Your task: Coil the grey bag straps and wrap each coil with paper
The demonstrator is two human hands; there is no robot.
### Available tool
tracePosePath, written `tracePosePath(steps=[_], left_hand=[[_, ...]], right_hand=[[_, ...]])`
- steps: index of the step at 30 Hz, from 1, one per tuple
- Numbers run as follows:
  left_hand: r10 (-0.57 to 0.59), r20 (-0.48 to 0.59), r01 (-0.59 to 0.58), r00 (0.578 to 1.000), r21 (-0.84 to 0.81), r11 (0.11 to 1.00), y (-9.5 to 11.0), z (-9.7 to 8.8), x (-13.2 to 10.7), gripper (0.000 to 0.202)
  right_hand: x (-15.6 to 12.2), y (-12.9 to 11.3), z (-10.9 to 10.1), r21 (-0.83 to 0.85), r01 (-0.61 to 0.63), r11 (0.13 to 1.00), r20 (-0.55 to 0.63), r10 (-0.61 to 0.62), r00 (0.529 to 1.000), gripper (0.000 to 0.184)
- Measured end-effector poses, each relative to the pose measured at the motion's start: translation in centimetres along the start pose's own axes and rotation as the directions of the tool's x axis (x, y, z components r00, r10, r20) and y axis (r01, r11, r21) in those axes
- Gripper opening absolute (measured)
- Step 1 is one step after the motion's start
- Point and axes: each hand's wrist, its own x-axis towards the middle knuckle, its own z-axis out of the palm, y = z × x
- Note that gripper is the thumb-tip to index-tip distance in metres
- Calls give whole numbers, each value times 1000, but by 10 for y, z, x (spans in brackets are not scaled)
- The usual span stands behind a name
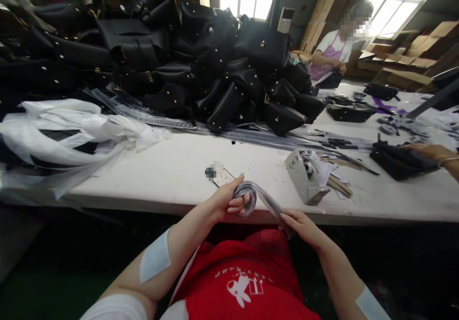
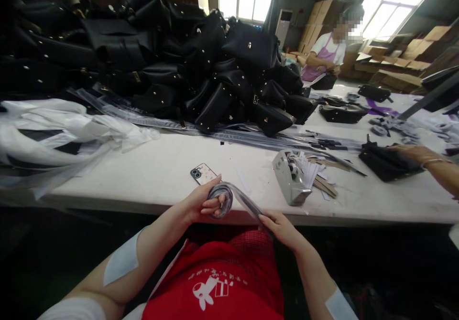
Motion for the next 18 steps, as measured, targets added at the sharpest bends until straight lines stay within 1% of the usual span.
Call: tracePosePath(steps=[1,3,4,5,6,7,8,9,10,11,12,13,14,15,16,17,18], left_hand=[[20,-10,-21,1000,-50,999,4,-1,0,72],[67,-31,-71,997,-136,988,14,-2,-1,72],[97,-41,-102,994,-170,980,19,-2,-1,72],[130,-52,-138,990,-196,971,23,0,0,71],[173,-72,-185,982,-212,960,26,2,2,70],[232,-106,-249,967,-210,945,27,5,5,68],[313,-157,-339,937,-184,923,26,7,9,65],[419,-218,-449,881,-114,886,23,10,13,62],[540,-268,-558,798,12,830,17,12,18,57],[659,-277,-633,699,190,751,10,13,22,52],[758,-229,-656,610,391,646,0,13,24,47],[815,-127,-625,566,579,524,-9,12,26,44],[819,-2,-560,574,729,394,-19,11,25,40],[777,107,-487,620,829,274,-28,9,24,36],[716,177,-422,675,889,178,-35,7,21,33],[660,207,-366,722,924,112,-39,6,18,31],[618,205,-321,759,944,81,-41,5,15,32]], right_hand=[[0,2,1,2,5,1000,-27,-5,1000,49],[2,2,6,-50,42,998,-118,-47,992,53],[3,-2,11,-89,62,994,-153,-76,985,55],[4,-7,17,-121,78,990,-162,-97,982,54],[5,-14,24,-140,89,986,-124,-106,987,49],[5,-23,33,-145,98,985,-42,-105,994,43],[4,-34,42,-131,107,986,61,-99,993,39],[3,-44,51,-99,112,989,173,-93,980,37],[1,-55,58,-49,110,993,272,-93,958,37],[-2,-65,62,20,100,995,338,-101,936,37],[-4,-73,63,103,83,991,354,-114,928,39],[-5,-79,59,183,63,981,330,-122,936,41],[-6,-83,53,238,48,970,283,-117,952,44],[-6,-85,44,249,45,968,225,-102,969,45],[-5,-85,33,209,51,977,167,-87,982,44],[-3,-82,22,117,67,991,118,-81,990,43],[-1,-79,13,-13,92,996,78,-91,993,40]])
